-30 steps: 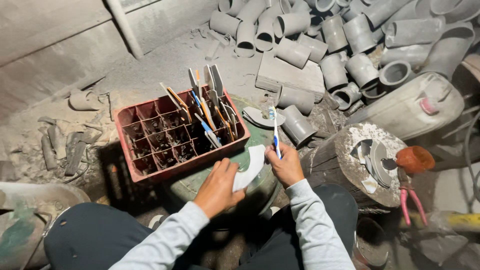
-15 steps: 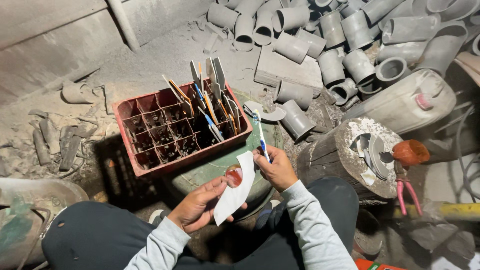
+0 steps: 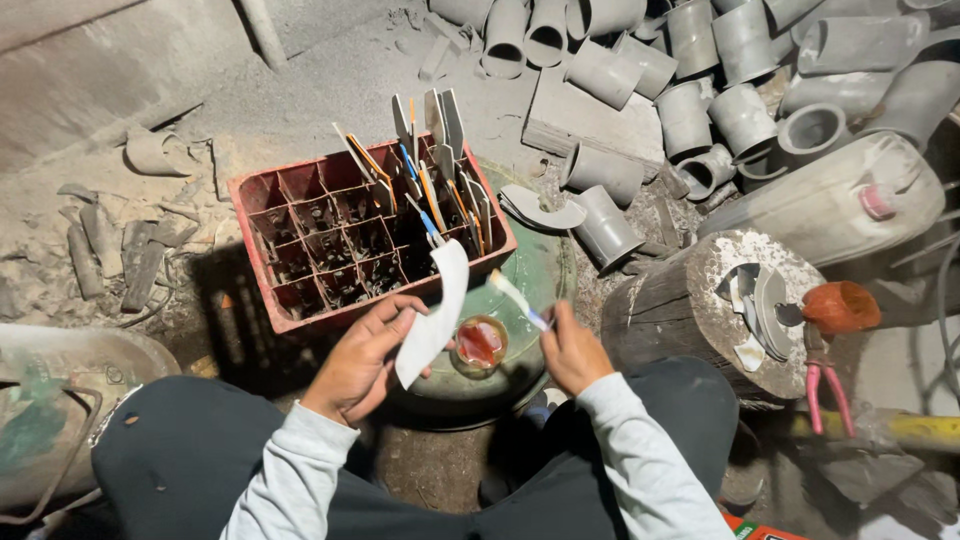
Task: The person sits on the floor and uses a toothbrush to apply orange paint from a small container onto curved plastic pieces. They repeatedly dip the brush into the paint and coat the surfaces of several pieces, placing finished ones into a red crate.
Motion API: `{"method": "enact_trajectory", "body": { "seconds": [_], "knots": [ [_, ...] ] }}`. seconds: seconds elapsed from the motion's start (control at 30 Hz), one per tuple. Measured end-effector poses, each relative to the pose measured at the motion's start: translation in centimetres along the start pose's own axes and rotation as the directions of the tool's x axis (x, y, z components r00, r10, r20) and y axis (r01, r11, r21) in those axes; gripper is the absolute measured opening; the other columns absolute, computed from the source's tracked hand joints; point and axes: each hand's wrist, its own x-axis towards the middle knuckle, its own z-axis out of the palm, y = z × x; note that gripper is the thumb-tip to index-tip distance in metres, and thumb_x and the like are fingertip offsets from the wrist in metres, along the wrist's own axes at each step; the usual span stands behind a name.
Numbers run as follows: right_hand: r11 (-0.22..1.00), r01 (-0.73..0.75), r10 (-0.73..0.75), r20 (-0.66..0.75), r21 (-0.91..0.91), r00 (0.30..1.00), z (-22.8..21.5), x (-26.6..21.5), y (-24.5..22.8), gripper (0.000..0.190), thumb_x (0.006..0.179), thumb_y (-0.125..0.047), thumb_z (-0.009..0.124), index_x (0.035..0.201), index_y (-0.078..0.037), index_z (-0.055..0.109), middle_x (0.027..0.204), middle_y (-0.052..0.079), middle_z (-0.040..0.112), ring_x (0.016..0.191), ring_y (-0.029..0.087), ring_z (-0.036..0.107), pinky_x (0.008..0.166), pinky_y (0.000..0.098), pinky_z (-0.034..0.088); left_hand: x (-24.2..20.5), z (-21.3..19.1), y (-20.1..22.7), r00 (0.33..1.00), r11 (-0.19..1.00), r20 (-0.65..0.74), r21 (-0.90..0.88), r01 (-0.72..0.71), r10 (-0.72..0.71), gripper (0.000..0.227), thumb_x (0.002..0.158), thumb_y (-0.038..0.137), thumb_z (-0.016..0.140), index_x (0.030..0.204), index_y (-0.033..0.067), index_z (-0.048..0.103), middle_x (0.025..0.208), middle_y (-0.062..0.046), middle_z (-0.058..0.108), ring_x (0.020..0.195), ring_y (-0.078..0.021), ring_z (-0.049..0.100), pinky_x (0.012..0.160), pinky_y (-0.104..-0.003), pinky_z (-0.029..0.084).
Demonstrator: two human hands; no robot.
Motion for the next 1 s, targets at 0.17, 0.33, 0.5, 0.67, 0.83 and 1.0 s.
{"method": "enact_trajectory", "body": {
  "seconds": [0.17,0.33,0.5,0.67,0.83,1.0],
  "knots": [
    [0.958,0.078,-0.017,0.215,-0.277,0.976,3.2,-1.2,0.6,0.057,0.077,-0.015,0.067,0.130,-0.012,0.049,0.117,0.025,0.065,0.095,0.049,0.065,0.077,0.0576,0.052,0.5,-0.1,0.7,0.993,0.995,-0.118,0.101,0.000,0.012,0.020,0.102,0.022,0.054,0.113,0.0071,0.061,0.111,-0.011,0.072,0.098,-0.0214,0.075,0.063,-0.030,0.057],
    [0.924,0.033,0.051,0.208,-0.382,0.977,5.0,-0.5,-0.5,0.035,0.089,-0.014,0.064,0.123,-0.015,0.055,0.111,0.020,0.068,0.097,0.045,0.069,0.082,0.0574,0.053,1.2,0.0,-0.3,0.995,0.997,-0.097,0.083,-0.001,0.009,0.021,0.104,0.023,0.055,0.115,0.0055,0.063,0.100,-0.007,0.068,0.081,-0.0135,0.066,0.065,-0.030,0.057],
    [0.937,-0.010,0.095,0.227,-0.350,0.969,3.4,-0.8,-2.0,0.039,0.085,-0.020,0.071,0.119,-0.012,0.055,0.108,0.021,0.069,0.097,0.046,0.068,0.083,0.0557,0.053,1.2,-0.6,-0.9,0.996,0.995,-0.086,0.099,-0.016,0.025,0.022,0.106,0.024,0.054,0.115,0.0049,0.063,0.096,-0.007,0.067,0.076,-0.0132,0.063,0.065,-0.029,0.056],
    [0.946,-0.128,0.187,0.180,-0.298,0.966,1.0,-2.0,-2.8,0.033,0.087,-0.024,0.069,0.116,-0.014,0.058,0.101,0.023,0.072,0.096,0.046,0.068,0.084,0.0546,0.054,1.4,-0.4,-1.2,0.995,0.998,-0.087,0.047,-0.037,0.041,0.023,0.106,0.024,0.052,0.115,0.0052,0.062,0.095,-0.006,0.067,0.076,-0.0131,0.064,0.064,-0.029,0.056],
    [0.937,-0.101,0.177,0.207,-0.335,0.962,0.0,-4.3,-2.9,0.037,0.085,-0.023,0.071,0.117,-0.011,0.057,0.099,0.023,0.072,0.095,0.047,0.067,0.083,0.0559,0.053,1.4,-0.1,-1.5,0.993,0.999,-0.111,0.035,-0.033,0.037,0.023,0.106,0.024,0.052,0.114,0.0053,0.062,0.094,-0.007,0.067,0.074,-0.0144,0.065,0.062,-0.030,0.056],
    [0.938,-0.099,0.169,0.189,-0.333,0.967,-1.1,-5.8,-3.3,0.036,0.086,-0.023,0.070,0.116,-0.011,0.057,0.097,0.022,0.072,0.094,0.046,0.068,0.081,0.0556,0.053,1.4,-0.1,-1.7,0.994,0.998,-0.094,0.042,-0.047,0.051,0.024,0.106,0.025,0.052,0.113,0.0048,0.062,0.094,-0.008,0.068,0.074,-0.0151,0.065,0.062,-0.030,0.057]
  ]
}}
